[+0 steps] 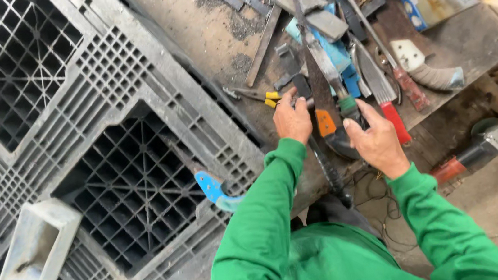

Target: The person uses a heated metal rod to melt and fuse sections of a black plastic crate. They apply the rod to the joints and use a small piece of plastic to fill the seams, smoothing the material as it cools.

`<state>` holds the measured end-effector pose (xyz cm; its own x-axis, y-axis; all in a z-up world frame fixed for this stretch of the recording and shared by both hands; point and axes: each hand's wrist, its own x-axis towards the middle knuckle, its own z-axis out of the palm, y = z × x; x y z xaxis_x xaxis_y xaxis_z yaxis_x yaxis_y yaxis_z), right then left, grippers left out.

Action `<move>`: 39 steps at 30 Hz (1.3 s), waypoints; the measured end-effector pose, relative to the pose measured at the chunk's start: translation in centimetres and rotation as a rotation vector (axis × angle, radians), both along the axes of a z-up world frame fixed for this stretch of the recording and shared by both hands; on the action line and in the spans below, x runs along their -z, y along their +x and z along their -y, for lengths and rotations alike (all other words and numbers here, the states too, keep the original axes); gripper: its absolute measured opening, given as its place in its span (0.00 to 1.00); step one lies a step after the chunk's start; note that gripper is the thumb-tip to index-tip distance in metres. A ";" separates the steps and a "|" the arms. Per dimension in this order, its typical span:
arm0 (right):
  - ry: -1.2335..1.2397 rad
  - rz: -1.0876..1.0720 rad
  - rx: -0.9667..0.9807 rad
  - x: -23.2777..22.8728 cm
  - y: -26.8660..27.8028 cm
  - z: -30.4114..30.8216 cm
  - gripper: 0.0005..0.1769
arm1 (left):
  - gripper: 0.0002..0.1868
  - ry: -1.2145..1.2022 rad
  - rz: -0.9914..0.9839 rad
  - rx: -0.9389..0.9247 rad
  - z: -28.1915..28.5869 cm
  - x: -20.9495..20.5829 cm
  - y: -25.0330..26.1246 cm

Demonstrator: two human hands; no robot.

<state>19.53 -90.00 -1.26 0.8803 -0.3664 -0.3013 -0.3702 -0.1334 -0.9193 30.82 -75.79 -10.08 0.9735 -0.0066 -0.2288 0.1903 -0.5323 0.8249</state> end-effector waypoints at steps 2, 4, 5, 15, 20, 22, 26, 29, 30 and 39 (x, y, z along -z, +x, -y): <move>0.089 -0.012 0.069 0.5 -0.6 0.1 0.26 | 0.22 0.094 0.009 0.056 0.9 2.4 1.7; 0.159 -0.002 0.119 1.2 -1.9 0.2 0.26 | 0.26 0.171 -0.059 0.067 2.2 3.8 2.7; 0.187 0.014 0.134 1.7 -2.7 0.3 0.26 | 0.28 0.210 -0.094 0.071 2.7 4.1 3.2; 0.427 -0.117 0.286 7.8 -9.6 -3.2 0.27 | 0.41 0.274 -0.229 0.059 2.3 5.8 4.5; 0.367 -0.064 0.355 9.2 -8.9 -4.9 0.25 | 0.37 0.180 -0.444 0.181 2.0 4.9 8.1; 0.245 -0.074 0.368 9.3 -7.7 -4.0 0.24 | 0.34 0.143 -0.360 0.168 3.4 4.7 7.9; 0.163 -0.049 0.438 8.8 -6.5 -1.1 0.24 | 0.31 0.054 -0.419 0.082 5.9 4.2 8.0; 0.160 -0.015 0.465 9.0 -5.3 1.1 0.24 | 0.30 0.040 -0.443 0.074 7.7 3.9 8.5; 0.162 -0.007 0.470 9.1 -5.1 1.6 0.24 | 0.30 0.037 -0.413 0.061 8.1 3.9 8.5; 0.219 0.014 0.410 9.9 -3.8 2.7 0.29 | 0.31 0.041 -0.325 0.016 9.7 5.6 9.8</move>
